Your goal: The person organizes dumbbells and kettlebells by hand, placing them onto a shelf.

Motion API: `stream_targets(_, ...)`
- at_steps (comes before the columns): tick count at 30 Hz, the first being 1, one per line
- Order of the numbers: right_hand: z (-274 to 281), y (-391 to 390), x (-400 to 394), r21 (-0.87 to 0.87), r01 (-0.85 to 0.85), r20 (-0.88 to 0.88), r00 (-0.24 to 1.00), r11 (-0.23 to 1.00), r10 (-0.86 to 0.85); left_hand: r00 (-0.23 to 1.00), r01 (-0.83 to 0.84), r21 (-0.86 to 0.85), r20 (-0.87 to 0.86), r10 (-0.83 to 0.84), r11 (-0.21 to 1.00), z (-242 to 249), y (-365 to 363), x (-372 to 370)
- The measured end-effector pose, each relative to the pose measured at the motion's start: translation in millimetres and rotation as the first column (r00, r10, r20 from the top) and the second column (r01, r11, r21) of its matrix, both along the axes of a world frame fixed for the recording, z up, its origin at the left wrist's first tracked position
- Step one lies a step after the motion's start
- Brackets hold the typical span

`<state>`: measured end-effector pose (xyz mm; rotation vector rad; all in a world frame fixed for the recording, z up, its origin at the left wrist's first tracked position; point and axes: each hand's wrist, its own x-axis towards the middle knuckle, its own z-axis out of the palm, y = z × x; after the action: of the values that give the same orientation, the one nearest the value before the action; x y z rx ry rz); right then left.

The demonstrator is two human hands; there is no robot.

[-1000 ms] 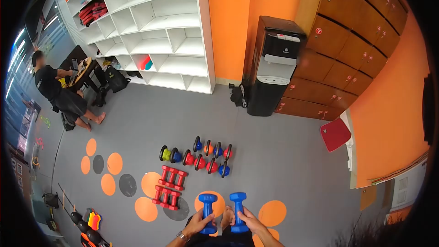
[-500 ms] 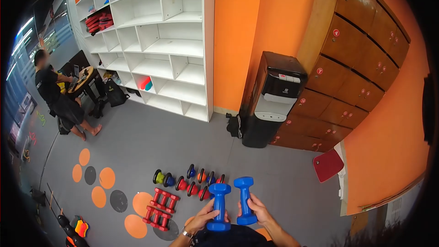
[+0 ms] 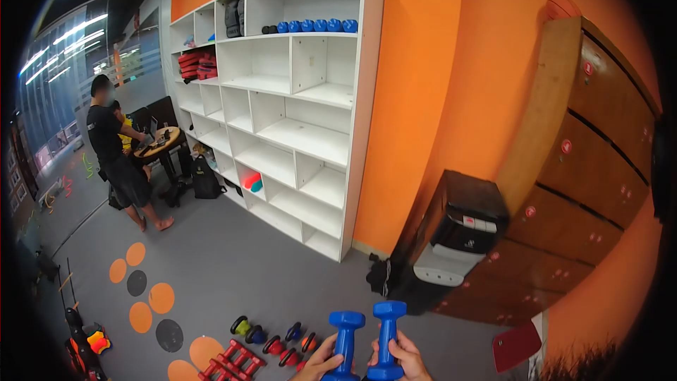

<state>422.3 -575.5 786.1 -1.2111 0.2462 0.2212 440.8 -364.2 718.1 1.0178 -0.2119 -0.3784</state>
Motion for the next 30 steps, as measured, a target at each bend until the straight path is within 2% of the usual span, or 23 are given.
stream_targets(1, -1, -10, 17, -0.063, -0.026, -0.026, 0.999, 0.998, 0.025, 0.995, -0.088, 0.020, 0.058, 0.087, 0.996, 4, -10, 9)
stream_targets(2, -5, -20, 34, -0.067, -0.039, -0.023, 0.999, 0.997, 0.037, 0.992, -0.108, 0.048, 0.068, 0.105, 0.993, 8, -19, 24)
stream_targets(5, -19, -53, 98, 0.050, -0.101, 0.041, 0.994, 0.994, 0.099, 0.998, -0.061, -0.008, 0.019, 0.061, 0.998, 43, -46, 67)
stream_targets(6, -22, -65, 119, 0.090, -0.131, 0.058, 0.990, 0.987, 0.126, 0.993, -0.099, 0.056, 0.069, 0.095, 0.994, 48, -58, 84)
stream_targets(9, -23, -102, 181, 0.229, -0.248, 0.115, 0.967, 0.942, 0.227, 0.986, -0.157, 0.118, 0.078, 0.148, 0.980, 69, -94, 133)
stream_targets(10, -23, -113, 201, 0.283, -0.292, 0.138, 0.955, 0.914, 0.262, 0.986, -0.164, 0.158, 0.050, 0.158, 0.974, 80, -104, 146)
stream_targets(13, -22, -139, 251, 0.438, -0.415, 0.229, 0.909, 0.797, 0.348, 0.976, -0.216, 0.069, 0.036, 0.214, 0.974, 95, -132, 182)
stream_targets(14, -22, -146, 264, 0.475, -0.454, 0.263, 0.891, 0.754, 0.371, 0.977, -0.212, 0.030, -0.030, 0.213, 0.977, 91, -139, 192)
stream_targets(17, -22, -157, 306, 0.534, -0.548, 0.353, 0.836, 0.644, 0.419, 0.966, -0.260, -0.023, 0.002, 0.260, 0.965, 89, -153, 223)
stream_targets(20, -18, -151, 349, 0.547, -0.633, 0.434, 0.774, 0.547, 0.461, 0.945, -0.325, -0.008, 0.025, 0.325, 0.946, 119, -150, 249)
stream_targets(23, -15, -133, 374, 0.581, -0.607, 0.367, 0.790, 0.542, 0.492, 0.942, -0.336, -0.117, -0.056, 0.331, 0.935, 128, -140, 272)
stream_targets(26, -13, -113, 408, 0.586, -0.584, 0.319, 0.803, 0.561, 0.503, 0.920, -0.386, -0.204, -0.011, 0.392, 0.900, 124, -126, 307)
stream_targets(30, 10, -77, 460, 0.500, -0.603, 0.349, 0.797, 0.622, 0.493, 0.926, -0.343, -0.152, 0.112, 0.361, 0.927, 121, -75, 360)
